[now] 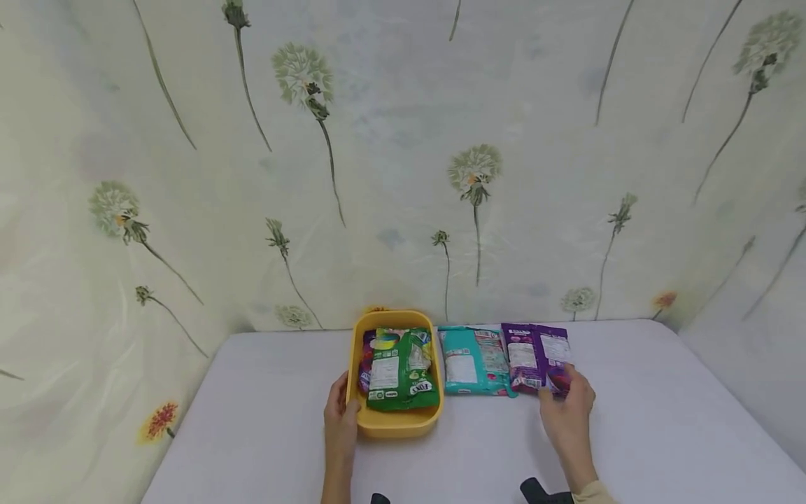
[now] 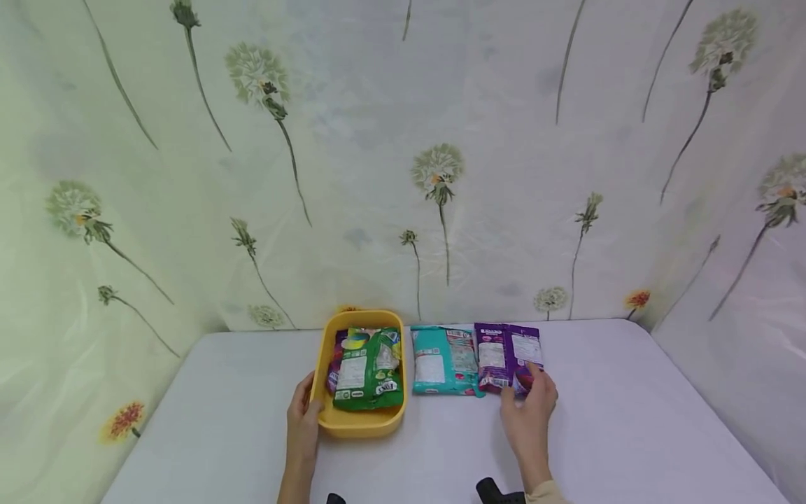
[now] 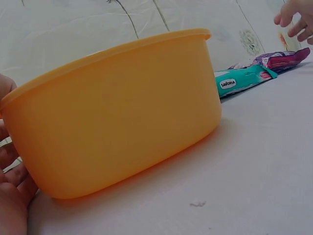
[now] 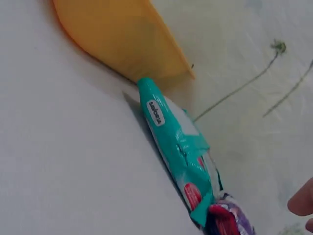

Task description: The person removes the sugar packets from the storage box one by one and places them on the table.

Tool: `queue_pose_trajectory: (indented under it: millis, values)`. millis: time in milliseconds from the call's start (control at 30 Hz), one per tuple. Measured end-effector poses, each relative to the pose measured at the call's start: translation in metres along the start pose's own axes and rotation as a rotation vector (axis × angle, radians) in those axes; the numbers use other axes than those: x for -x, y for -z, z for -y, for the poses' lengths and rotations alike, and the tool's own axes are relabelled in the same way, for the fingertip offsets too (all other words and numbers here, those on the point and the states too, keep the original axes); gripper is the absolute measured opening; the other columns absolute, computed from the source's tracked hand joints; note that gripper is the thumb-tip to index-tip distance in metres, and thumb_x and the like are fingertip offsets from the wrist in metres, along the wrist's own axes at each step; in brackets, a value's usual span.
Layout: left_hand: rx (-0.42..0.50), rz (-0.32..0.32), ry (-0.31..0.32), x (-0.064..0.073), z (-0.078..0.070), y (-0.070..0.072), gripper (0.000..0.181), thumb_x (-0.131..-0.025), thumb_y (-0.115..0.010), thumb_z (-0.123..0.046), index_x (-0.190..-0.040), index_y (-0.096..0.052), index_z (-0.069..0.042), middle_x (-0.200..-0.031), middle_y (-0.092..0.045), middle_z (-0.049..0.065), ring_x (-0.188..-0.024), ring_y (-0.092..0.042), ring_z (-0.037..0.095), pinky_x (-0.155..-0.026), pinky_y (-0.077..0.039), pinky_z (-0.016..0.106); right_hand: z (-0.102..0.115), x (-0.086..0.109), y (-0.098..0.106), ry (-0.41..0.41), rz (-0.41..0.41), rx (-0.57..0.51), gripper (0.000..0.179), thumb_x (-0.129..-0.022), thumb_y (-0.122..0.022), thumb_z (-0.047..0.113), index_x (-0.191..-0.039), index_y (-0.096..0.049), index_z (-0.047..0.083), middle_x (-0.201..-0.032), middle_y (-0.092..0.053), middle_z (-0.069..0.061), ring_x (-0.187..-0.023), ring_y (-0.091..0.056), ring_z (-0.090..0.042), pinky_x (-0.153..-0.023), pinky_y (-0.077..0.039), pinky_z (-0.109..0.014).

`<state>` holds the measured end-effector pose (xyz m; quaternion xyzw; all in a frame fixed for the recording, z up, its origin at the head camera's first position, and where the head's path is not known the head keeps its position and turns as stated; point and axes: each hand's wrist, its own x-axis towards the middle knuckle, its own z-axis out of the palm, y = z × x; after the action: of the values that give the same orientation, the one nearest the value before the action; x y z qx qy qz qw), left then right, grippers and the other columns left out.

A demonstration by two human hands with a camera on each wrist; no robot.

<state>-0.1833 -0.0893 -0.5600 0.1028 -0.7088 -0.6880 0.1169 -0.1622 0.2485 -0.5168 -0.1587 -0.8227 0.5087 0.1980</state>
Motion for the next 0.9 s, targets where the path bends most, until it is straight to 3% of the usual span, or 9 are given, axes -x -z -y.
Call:
queue_pose_trajectory:
  millis: [167,333,467,667,900]
  values:
    - [0.004,-0.004,0.016,0.001,-0.001,-0.001,0.058,-0.089,-0.048,0.000,-0.146,-0.045,-0.007,-0.155,-0.043,0.016,-0.145,-0.039,0.033,-0.113,-0.036,0.044,0.023,0.013,-0.011,0.068,0.079,-0.059,0.056,-0.092,-0.053,-0.003,-0.146,-0.036,-0.002,-0.153,-0.023,-0.029,-0.141,-0.028,-0.043,-0.114,-0.032,-0.059]
    - [-0.002,-0.003,0.028,0.001,-0.003,-0.001,0.059,-0.088,-0.047,0.000,-0.146,-0.045,-0.008,-0.155,-0.042,0.016,-0.147,-0.037,0.034,-0.114,-0.034,0.045,0.052,0.023,-0.023,-0.020,0.247,-0.203,0.055,-0.098,-0.048,0.004,-0.151,-0.031,0.006,-0.160,-0.016,-0.021,-0.150,-0.020,-0.039,-0.120,-0.028,-0.057]
    - [-0.005,-0.001,0.037,0.000,-0.003,-0.002,0.059,-0.088,-0.047,-0.001,-0.147,-0.045,-0.009,-0.156,-0.042,0.015,-0.147,-0.036,0.033,-0.115,-0.034,0.045,0.076,0.031,-0.035,-0.075,0.350,-0.259,0.055,-0.102,-0.045,0.012,-0.153,-0.026,0.012,-0.164,-0.017,-0.016,-0.153,-0.016,-0.037,-0.120,-0.026,-0.060]
    - [-0.005,-0.005,0.036,-0.001,-0.004,-0.004,0.059,-0.088,-0.047,0.000,-0.146,-0.045,-0.009,-0.156,-0.042,0.015,-0.147,-0.036,0.034,-0.115,-0.035,0.046,0.103,0.043,-0.055,-0.073,0.451,-0.299,0.056,-0.102,-0.049,0.018,-0.154,-0.027,0.014,-0.163,-0.024,-0.015,-0.153,-0.018,-0.037,-0.118,-0.024,-0.064]
    - [0.003,-0.006,0.030,0.002,-0.005,-0.003,0.059,-0.088,-0.047,0.001,-0.146,-0.045,-0.007,-0.155,-0.042,0.017,-0.147,-0.036,0.035,-0.114,-0.034,0.045,0.115,0.054,-0.074,-0.090,0.541,-0.371,0.058,-0.101,-0.052,0.022,-0.154,-0.029,0.014,-0.162,-0.026,-0.017,-0.152,-0.020,-0.040,-0.120,-0.022,-0.062]
